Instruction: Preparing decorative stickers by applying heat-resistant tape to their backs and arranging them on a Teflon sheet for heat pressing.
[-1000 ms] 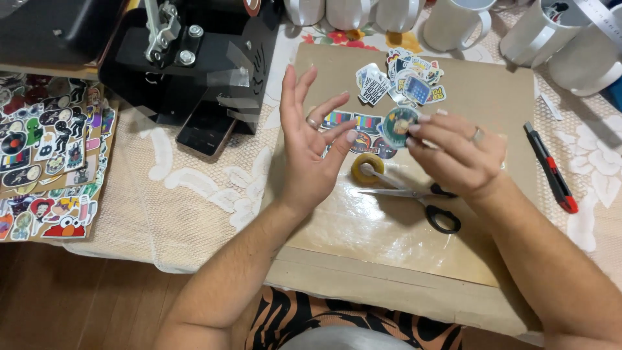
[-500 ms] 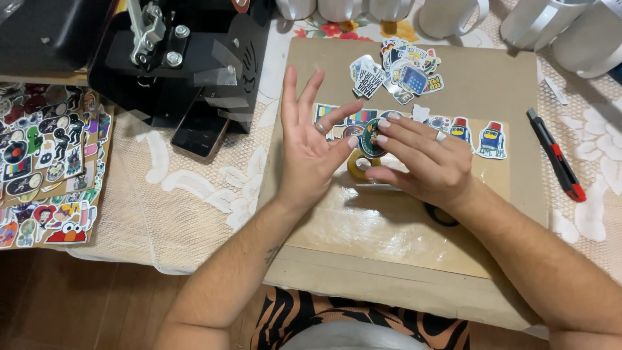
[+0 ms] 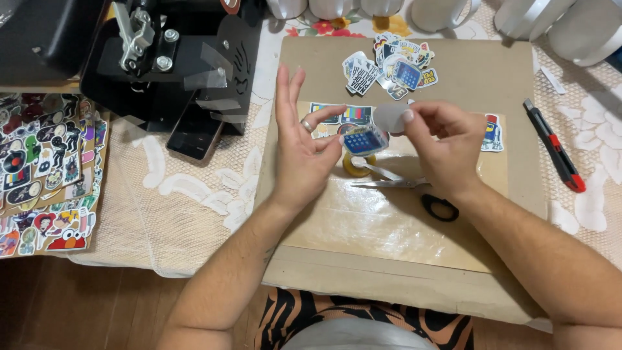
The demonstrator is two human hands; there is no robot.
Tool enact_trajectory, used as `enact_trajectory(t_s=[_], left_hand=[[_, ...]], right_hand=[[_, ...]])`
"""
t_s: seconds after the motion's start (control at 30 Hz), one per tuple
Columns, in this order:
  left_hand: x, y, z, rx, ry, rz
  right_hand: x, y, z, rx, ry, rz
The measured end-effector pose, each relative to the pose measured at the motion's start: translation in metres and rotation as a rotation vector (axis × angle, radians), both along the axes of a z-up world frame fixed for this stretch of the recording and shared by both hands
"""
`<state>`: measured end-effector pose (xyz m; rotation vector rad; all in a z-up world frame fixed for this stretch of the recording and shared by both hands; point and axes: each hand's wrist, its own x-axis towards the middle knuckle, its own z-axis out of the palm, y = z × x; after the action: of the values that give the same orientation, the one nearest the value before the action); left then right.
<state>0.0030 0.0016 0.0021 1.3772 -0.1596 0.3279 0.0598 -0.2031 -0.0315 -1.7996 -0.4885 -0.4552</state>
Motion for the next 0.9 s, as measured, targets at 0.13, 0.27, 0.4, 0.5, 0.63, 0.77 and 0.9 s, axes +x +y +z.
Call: enact_trajectory(t_s=[0.13, 0.27, 0.4, 0.5, 0.63, 0.77, 0.9], left_hand=[[0.014, 0.018, -0.01, 0.183, 0.166, -0.167], [0.014, 0.019, -0.018, 0.302, 0.098, -0.128], [0.008, 0.015, 0.001, 0.153, 0.026, -0.075], [0.005, 0.013, 0.003, 0.011, 0.039, -0.086], [0.005, 0.01, -0.009, -0.009, 0.016, -0.103], [0.005, 0.006, -0.014, 0.036, -0.034, -0.058], [0.005, 0.005, -0.017, 0.045, -0.068, -0.04]], right_hand=[[0.008, 0.001, 0.009, 0.217, 0.347, 0.079], [0.012, 0.001, 0.0, 0.27, 0.38, 0.089], [0.006, 0.008, 0.01, 0.24, 0.475, 0.057], [0.0, 0.015, 0.009, 0.241, 0.54, 0.113], [-0.011, 0.023, 0.017, 0.183, 0.531, 0.143], [-0.015, 0.028, 0.013, 0.25, 0.667, 0.164], [-0.019, 0.031, 0.015, 0.272, 0.677, 0.212]])
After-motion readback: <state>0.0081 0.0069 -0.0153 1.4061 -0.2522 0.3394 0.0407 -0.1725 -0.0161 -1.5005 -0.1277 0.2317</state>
